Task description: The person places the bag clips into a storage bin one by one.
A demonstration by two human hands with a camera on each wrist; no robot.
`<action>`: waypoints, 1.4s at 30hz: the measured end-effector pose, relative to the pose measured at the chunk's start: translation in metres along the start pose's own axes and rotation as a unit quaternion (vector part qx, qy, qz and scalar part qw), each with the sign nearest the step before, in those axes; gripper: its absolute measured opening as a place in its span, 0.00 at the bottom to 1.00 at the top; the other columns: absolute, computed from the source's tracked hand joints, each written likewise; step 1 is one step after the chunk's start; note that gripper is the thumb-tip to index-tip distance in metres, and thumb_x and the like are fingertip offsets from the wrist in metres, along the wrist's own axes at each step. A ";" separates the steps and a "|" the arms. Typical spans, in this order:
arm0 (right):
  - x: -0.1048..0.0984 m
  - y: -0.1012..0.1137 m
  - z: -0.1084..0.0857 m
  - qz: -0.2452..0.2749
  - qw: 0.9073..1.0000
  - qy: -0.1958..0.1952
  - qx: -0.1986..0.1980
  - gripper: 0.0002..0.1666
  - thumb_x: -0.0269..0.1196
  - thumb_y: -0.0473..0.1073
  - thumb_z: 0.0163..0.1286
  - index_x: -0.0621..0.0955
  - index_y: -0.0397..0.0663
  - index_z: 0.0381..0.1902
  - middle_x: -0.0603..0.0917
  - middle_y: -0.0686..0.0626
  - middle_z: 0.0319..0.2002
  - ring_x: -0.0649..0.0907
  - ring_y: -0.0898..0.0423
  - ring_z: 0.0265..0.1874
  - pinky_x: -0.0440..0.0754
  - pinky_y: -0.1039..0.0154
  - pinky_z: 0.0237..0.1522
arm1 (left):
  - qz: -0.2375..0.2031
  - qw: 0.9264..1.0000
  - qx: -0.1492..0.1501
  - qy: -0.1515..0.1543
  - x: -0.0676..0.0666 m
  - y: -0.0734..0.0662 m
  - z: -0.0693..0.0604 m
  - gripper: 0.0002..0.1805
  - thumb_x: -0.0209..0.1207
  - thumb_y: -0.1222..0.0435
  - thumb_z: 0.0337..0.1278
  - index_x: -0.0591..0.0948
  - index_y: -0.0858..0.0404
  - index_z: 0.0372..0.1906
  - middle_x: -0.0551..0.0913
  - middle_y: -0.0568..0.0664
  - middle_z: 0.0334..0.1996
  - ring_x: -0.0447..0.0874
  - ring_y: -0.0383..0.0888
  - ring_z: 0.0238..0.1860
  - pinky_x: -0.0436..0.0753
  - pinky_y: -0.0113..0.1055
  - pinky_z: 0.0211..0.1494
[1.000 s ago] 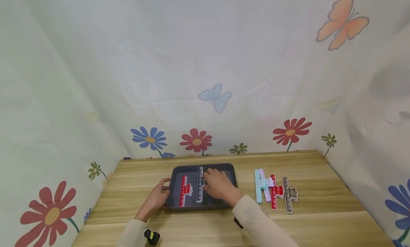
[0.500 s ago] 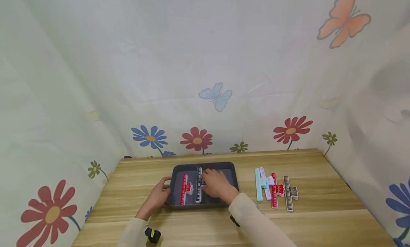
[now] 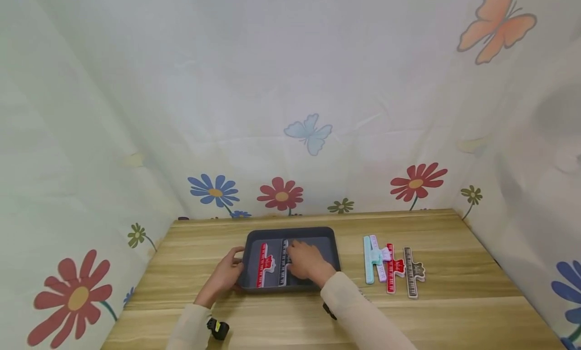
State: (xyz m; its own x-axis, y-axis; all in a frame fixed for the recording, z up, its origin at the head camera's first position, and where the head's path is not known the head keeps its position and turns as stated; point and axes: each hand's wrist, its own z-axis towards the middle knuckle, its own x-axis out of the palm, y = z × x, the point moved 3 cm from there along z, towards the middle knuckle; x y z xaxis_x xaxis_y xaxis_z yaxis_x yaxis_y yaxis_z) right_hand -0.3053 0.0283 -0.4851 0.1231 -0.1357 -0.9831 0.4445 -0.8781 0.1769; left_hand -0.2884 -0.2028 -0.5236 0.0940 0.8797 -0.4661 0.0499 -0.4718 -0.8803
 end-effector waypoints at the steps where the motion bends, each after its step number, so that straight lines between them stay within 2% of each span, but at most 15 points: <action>1: 0.001 0.000 0.001 -0.001 1.000 0.001 0.001 0.25 0.65 0.52 0.66 0.80 0.49 0.59 0.79 0.44 0.60 0.80 0.45 0.57 0.81 0.46 0.56 | 0.001 1.000 0.000 0.000 0.000 -0.001 0.000 0.29 0.46 0.71 0.67 0.62 0.63 0.72 0.77 0.73 0.55 0.85 0.54 0.37 0.84 0.44 0.18; 5: 0.008 0.001 0.006 -0.001 1.000 0.010 0.002 0.25 0.65 0.53 0.66 0.81 0.50 0.58 0.80 0.45 0.57 0.81 0.46 0.56 0.82 0.46 0.54 | 0.002 1.000 0.005 -0.001 -0.001 0.000 -0.001 0.29 0.46 0.72 0.66 0.62 0.63 0.72 0.77 0.74 0.55 0.85 0.54 0.37 0.84 0.44 0.18; 11: 0.014 0.003 0.013 -0.007 1.000 0.023 0.013 0.25 0.66 0.53 0.65 0.81 0.51 0.58 0.80 0.46 0.57 0.80 0.47 0.55 0.82 0.47 0.54 | 0.006 1.000 -0.003 -0.003 -0.002 0.003 0.000 0.28 0.47 0.71 0.67 0.63 0.62 0.72 0.77 0.73 0.55 0.85 0.54 0.38 0.84 0.43 0.18; 19: 0.012 0.006 0.019 -0.011 1.000 0.006 0.006 0.25 0.68 0.53 0.63 0.82 0.51 0.56 0.81 0.47 0.55 0.80 0.48 0.54 0.82 0.49 0.55 | 0.004 1.000 0.005 0.002 -0.001 0.001 0.002 0.28 0.46 0.70 0.69 0.61 0.62 0.73 0.77 0.73 0.56 0.85 0.54 0.39 0.85 0.42 0.19; 29: 0.016 0.009 0.017 0.000 1.000 0.008 0.008 0.26 0.69 0.52 0.62 0.81 0.50 0.56 0.79 0.45 0.57 0.77 0.45 0.58 0.81 0.45 0.55 | 0.000 1.000 0.003 0.008 0.001 -0.001 -0.003 0.28 0.46 0.70 0.69 0.61 0.62 0.72 0.76 0.73 0.56 0.85 0.56 0.40 0.85 0.43 0.19; 35: 0.018 0.009 0.012 0.002 1.000 0.023 0.010 0.34 0.69 0.52 0.62 0.75 0.49 0.65 0.75 0.44 0.64 0.74 0.43 0.64 0.77 0.40 0.60 | 0.002 1.000 -0.006 0.005 0.001 0.000 -0.002 0.28 0.46 0.71 0.69 0.62 0.61 0.72 0.77 0.73 0.56 0.85 0.56 0.41 0.85 0.43 0.19; 42: 0.011 0.014 0.004 0.011 1.000 0.023 0.010 0.39 0.68 0.52 0.63 0.70 0.50 0.70 0.73 0.44 0.67 0.72 0.42 0.67 0.72 0.36 0.64 | 0.010 1.000 0.002 0.002 -0.001 0.001 0.000 0.28 0.46 0.71 0.69 0.61 0.63 0.72 0.76 0.74 0.56 0.85 0.57 0.42 0.85 0.42 0.19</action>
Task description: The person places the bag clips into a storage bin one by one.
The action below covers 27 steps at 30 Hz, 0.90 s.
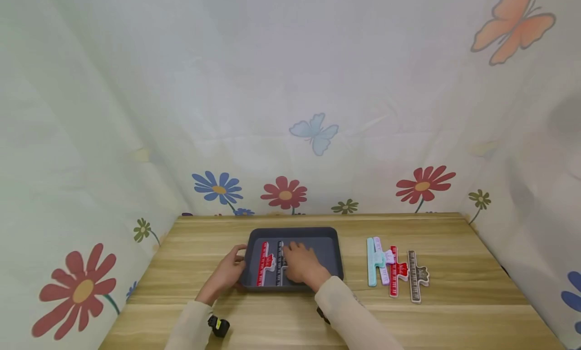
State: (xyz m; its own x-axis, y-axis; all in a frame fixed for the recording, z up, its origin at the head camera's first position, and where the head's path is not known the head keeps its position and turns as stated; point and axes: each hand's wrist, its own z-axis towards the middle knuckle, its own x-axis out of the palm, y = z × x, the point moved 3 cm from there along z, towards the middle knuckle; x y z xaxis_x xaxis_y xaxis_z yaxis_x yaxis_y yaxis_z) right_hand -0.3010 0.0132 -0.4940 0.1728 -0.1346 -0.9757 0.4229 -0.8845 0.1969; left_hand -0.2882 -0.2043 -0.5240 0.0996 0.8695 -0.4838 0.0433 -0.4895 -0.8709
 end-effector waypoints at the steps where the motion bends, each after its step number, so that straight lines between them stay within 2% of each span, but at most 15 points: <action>1: -0.002 0.001 -0.001 0.000 1.000 -0.003 -0.001 0.39 0.68 0.52 0.63 0.70 0.50 0.70 0.73 0.44 0.67 0.72 0.42 0.67 0.72 0.36 0.64 | 0.001 1.000 -0.004 -0.001 0.000 0.000 0.000 0.28 0.46 0.70 0.69 0.62 0.62 0.72 0.76 0.73 0.57 0.85 0.57 0.42 0.85 0.42 0.19; 5: -0.010 0.004 -0.008 0.010 1.000 -0.010 -0.008 0.41 0.68 0.53 0.63 0.69 0.50 0.71 0.72 0.44 0.68 0.71 0.41 0.67 0.71 0.36 0.65 | 0.007 1.000 -0.011 -0.006 0.001 0.001 -0.001 0.28 0.47 0.70 0.67 0.63 0.62 0.72 0.77 0.73 0.56 0.84 0.56 0.42 0.84 0.42 0.19; 14: -0.032 0.003 -0.024 0.016 0.998 -0.050 -0.046 0.38 0.66 0.53 0.65 0.70 0.51 0.70 0.73 0.44 0.66 0.72 0.42 0.67 0.72 0.36 0.64 | 0.009 1.000 0.000 -0.006 0.001 -0.004 0.000 0.28 0.46 0.71 0.67 0.62 0.63 0.71 0.77 0.73 0.54 0.84 0.55 0.40 0.85 0.43 0.20; 20: -0.035 0.000 -0.034 0.007 0.995 -0.086 -0.058 0.34 0.67 0.53 0.65 0.73 0.51 0.66 0.76 0.46 0.62 0.74 0.43 0.63 0.75 0.39 0.60 | 0.010 1.000 0.001 -0.007 0.002 -0.004 0.000 0.27 0.46 0.71 0.68 0.63 0.63 0.71 0.78 0.73 0.54 0.84 0.55 0.41 0.85 0.42 0.19; 27: -0.045 0.000 -0.044 0.017 0.993 -0.095 -0.068 0.34 0.66 0.52 0.65 0.73 0.52 0.67 0.75 0.47 0.64 0.73 0.44 0.64 0.75 0.39 0.61 | -0.002 1.000 -0.002 -0.007 0.002 -0.002 0.001 0.28 0.45 0.72 0.67 0.62 0.62 0.72 0.77 0.73 0.55 0.85 0.55 0.39 0.85 0.43 0.19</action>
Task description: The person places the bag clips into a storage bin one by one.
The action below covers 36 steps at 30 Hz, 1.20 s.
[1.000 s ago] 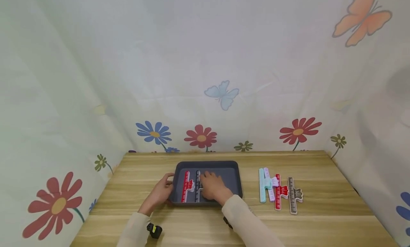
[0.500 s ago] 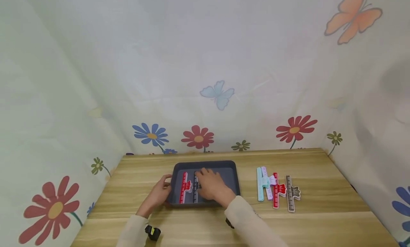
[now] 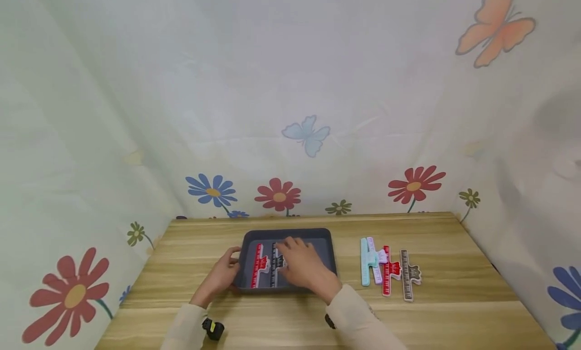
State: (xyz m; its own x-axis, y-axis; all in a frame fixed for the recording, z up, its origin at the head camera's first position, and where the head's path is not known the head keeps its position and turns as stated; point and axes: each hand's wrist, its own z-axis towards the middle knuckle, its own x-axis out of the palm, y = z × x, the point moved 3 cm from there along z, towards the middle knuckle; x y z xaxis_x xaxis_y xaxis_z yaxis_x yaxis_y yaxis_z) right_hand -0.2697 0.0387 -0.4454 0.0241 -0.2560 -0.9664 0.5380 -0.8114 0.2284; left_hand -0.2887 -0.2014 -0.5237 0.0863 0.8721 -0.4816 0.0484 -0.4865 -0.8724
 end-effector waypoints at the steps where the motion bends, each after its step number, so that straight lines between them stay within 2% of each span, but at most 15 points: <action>1: -0.002 0.000 -0.001 0.000 1.000 -0.003 0.001 0.34 0.66 0.52 0.65 0.73 0.52 0.67 0.75 0.47 0.63 0.73 0.44 0.64 0.75 0.39 0.61 | 0.000 1.000 -0.001 0.000 0.000 0.000 0.000 0.28 0.45 0.72 0.67 0.62 0.62 0.72 0.76 0.73 0.55 0.85 0.55 0.39 0.85 0.44 0.19; 11: -0.014 -0.007 -0.013 -0.009 0.999 -0.031 0.009 0.34 0.66 0.56 0.65 0.74 0.54 0.67 0.75 0.47 0.64 0.74 0.45 0.64 0.74 0.40 0.62 | 0.000 1.000 -0.003 0.004 0.000 0.002 -0.001 0.28 0.45 0.71 0.68 0.62 0.63 0.72 0.76 0.74 0.55 0.85 0.54 0.39 0.85 0.43 0.20; 17: -0.016 -0.019 -0.021 -0.005 0.998 -0.055 0.011 0.32 0.66 0.55 0.65 0.75 0.54 0.66 0.76 0.47 0.62 0.75 0.45 0.63 0.74 0.42 0.61 | -0.002 1.000 0.000 0.008 0.001 0.001 -0.002 0.28 0.45 0.71 0.68 0.62 0.63 0.72 0.76 0.73 0.55 0.85 0.54 0.38 0.85 0.43 0.19; 22: -0.020 -0.028 -0.027 -0.014 0.998 -0.061 0.020 0.32 0.66 0.56 0.65 0.75 0.55 0.65 0.76 0.48 0.62 0.75 0.45 0.63 0.75 0.40 0.60 | 0.001 1.000 0.004 0.007 -0.001 0.000 0.000 0.28 0.45 0.71 0.68 0.61 0.63 0.72 0.76 0.73 0.56 0.85 0.55 0.40 0.84 0.43 0.19; 36: -0.031 -0.054 -0.049 -0.008 0.996 -0.080 0.025 0.33 0.67 0.53 0.64 0.75 0.50 0.64 0.78 0.45 0.61 0.75 0.43 0.63 0.74 0.39 0.60 | 0.007 1.000 -0.003 0.006 -0.001 0.001 0.002 0.28 0.46 0.70 0.68 0.62 0.62 0.72 0.76 0.73 0.57 0.85 0.54 0.40 0.85 0.42 0.20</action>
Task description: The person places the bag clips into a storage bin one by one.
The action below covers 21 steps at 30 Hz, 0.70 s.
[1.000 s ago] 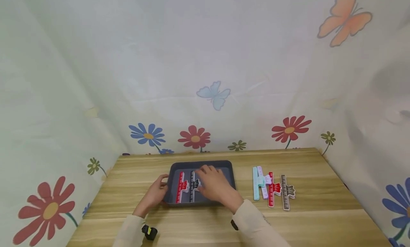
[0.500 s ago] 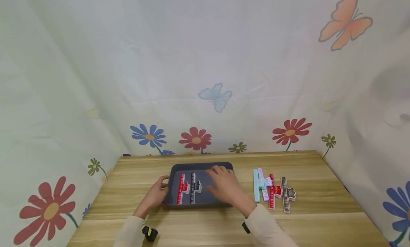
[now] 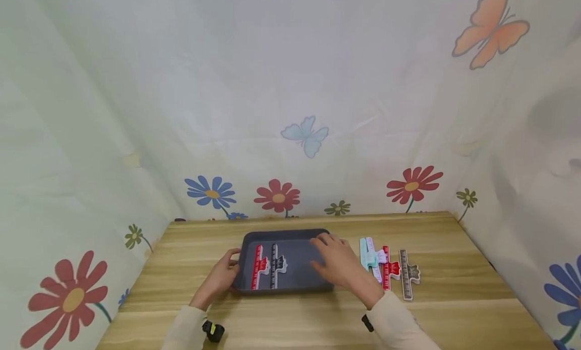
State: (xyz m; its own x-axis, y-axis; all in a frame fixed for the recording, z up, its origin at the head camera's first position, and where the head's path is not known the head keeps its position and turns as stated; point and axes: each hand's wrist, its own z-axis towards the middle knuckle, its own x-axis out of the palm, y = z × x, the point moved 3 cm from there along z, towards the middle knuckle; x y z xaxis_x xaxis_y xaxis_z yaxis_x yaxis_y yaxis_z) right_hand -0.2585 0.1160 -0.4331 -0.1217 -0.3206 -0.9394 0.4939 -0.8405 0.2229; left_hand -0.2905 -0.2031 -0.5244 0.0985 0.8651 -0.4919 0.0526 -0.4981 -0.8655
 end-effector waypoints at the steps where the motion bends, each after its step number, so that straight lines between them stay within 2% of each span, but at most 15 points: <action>1: 0.000 -0.003 -0.002 -0.001 1.000 -0.002 0.002 0.33 0.67 0.53 0.64 0.75 0.49 0.64 0.78 0.45 0.61 0.75 0.43 0.63 0.75 0.39 0.60 | 0.002 1.000 0.001 0.001 0.001 0.000 -0.001 0.28 0.46 0.70 0.68 0.62 0.63 0.72 0.76 0.73 0.57 0.85 0.55 0.40 0.85 0.42 0.20; 9: -0.008 -0.019 -0.012 -0.013 1.000 -0.016 -0.008 0.32 0.69 0.51 0.62 0.76 0.48 0.63 0.78 0.44 0.60 0.77 0.43 0.60 0.77 0.39 0.58 | 0.006 1.000 0.006 -0.003 0.001 -0.003 -0.004 0.28 0.46 0.71 0.67 0.62 0.64 0.72 0.77 0.73 0.55 0.85 0.54 0.39 0.84 0.42 0.19; 16: -0.019 -0.035 -0.017 -0.045 0.999 -0.007 0.011 0.32 0.68 0.50 0.64 0.75 0.48 0.64 0.78 0.44 0.60 0.77 0.42 0.60 0.76 0.37 0.58 | 0.006 1.000 0.001 -0.007 0.000 -0.002 -0.002 0.28 0.46 0.71 0.67 0.62 0.62 0.72 0.77 0.73 0.56 0.85 0.55 0.41 0.85 0.42 0.20; 21: -0.018 -0.048 -0.025 -0.043 0.999 -0.014 0.016 0.33 0.68 0.49 0.64 0.75 0.47 0.64 0.78 0.43 0.59 0.77 0.41 0.60 0.75 0.36 0.57 | 0.003 1.000 -0.002 -0.003 0.000 -0.003 -0.003 0.28 0.46 0.71 0.68 0.62 0.63 0.72 0.76 0.74 0.56 0.85 0.55 0.40 0.85 0.43 0.20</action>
State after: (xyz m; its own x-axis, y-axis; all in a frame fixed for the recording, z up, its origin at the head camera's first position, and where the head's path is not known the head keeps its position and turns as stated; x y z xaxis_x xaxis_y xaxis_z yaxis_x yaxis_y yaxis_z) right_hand -0.2587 0.1736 -0.4330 -0.1874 -0.2578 -0.9479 0.4525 -0.8791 0.1496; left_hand -0.2881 -0.2015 -0.5215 0.0934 0.8623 -0.4976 0.0556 -0.5036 -0.8622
